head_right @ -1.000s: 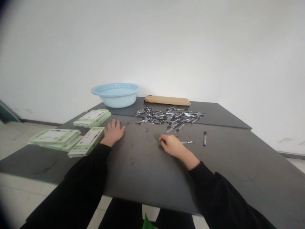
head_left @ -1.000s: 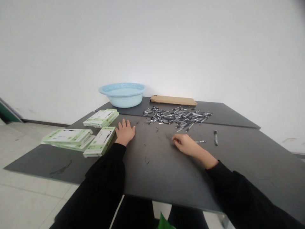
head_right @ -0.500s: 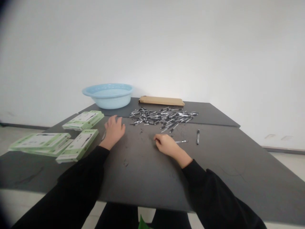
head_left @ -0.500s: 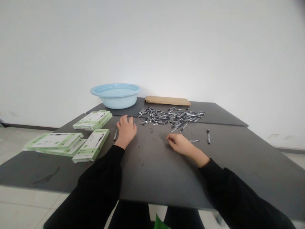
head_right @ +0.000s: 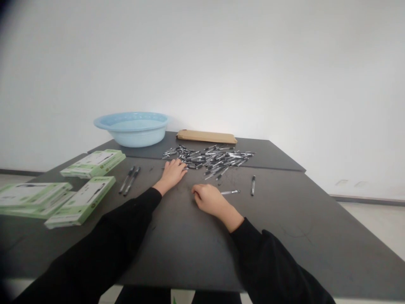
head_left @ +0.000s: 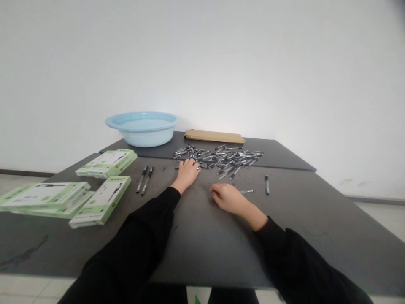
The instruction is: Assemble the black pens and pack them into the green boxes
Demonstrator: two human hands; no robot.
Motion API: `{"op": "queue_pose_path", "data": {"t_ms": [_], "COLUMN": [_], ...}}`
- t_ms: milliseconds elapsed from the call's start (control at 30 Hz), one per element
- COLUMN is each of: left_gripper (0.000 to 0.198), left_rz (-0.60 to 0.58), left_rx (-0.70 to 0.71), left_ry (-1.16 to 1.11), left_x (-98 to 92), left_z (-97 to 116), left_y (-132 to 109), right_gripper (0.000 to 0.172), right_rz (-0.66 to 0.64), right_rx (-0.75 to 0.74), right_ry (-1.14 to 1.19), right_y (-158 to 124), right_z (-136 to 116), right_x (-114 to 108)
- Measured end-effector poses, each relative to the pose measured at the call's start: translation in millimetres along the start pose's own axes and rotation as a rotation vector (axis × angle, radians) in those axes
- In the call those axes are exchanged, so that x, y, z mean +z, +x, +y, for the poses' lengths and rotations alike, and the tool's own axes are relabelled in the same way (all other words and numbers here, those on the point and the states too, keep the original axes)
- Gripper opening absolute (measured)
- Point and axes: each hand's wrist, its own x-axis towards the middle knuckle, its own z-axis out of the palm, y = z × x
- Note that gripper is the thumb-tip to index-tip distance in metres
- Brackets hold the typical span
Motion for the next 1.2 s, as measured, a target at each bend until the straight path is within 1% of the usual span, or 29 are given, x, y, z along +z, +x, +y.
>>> {"op": "queue_pose_path", "data": {"t_ms": [133,267,367,467,533,600,633,700,767,833,900,967,1033,1067,1100,1133,1200], "left_gripper": [0.020,0.019,0.020,0.021,0.025,0.029,0.030,0.029,0.028,0.028,0.028,0.026,0.024,0.023,0.022,0.020,0.017], "left_rz": [-0.055,-0.044,-0.035,-0.037,-0.036,-0.030,-0.030,-0.036,-0.043,-0.065,-0.093,-0.097,-0.079,-0.075,-0.077,-0.083,-0.125], "left_rx": [0.020,0.114,0.189,0.217,0.174,0.144,0.155,0.203,0.208,0.158,0.099,0.042,-0.050,-0.107,-0.164,-0.218,-0.291], "left_ry": [-0.016,-0.013,-0.056,-0.177,-0.266,-0.335,-0.369,-0.444,-0.522,-0.586,-0.646,-0.744,-0.908,-1.009,-1.121,-1.241,-1.486], "left_x": [6.6,2.0,-3.5,-3.8,0.0,5.3,7.8,10.8,10.3,7.3,3.4,0.3,-1.7,-2.6,-3.5,-4.5,-7.7], "left_z": [-3,0,4,9,12,13,13,14,15,17,18,20,20,20,20,21,24], "left_y": [2,-7,-17,-21,-20,-17,-16,-15,-15,-16,-16,-16,-13,-12,-11,-10,-11], "right_gripper": [0.024,0.025,0.027,0.030,0.033,0.035,0.032,0.025,0.021,0.021,0.025,0.030,0.023,0.018,0.017,0.018,0.019], "right_rz": [-0.019,-0.017,0.024,0.047,0.005,-0.082,-0.128,-0.197,-0.206,-0.191,-0.187,-0.256,-0.367,-0.408,-0.431,-0.428,-0.353], "right_rx": [-0.005,0.012,0.102,0.255,0.315,0.352,0.370,0.394,0.393,0.391,0.418,0.460,0.497,0.498,0.481,0.447,0.353], "right_ry": [-0.034,-0.047,-0.073,-0.102,-0.123,-0.137,-0.140,-0.137,-0.126,-0.105,-0.082,-0.051,-0.035,-0.043,-0.060,-0.078,-0.072], "right_y": [-1,-1,1,-1,-4,-8,-9,-10,-10,-11,-13,-15,-16,-16,-15,-14,-12], "right_z": [-3,-3,9,34,53,68,73,79,81,82,81,77,70,65,61,57,50], "right_x": [0,-5,-16,-27,-30,-29,-27,-22,-21,-25,-33,-41,-44,-44,-43,-41,-38]}}
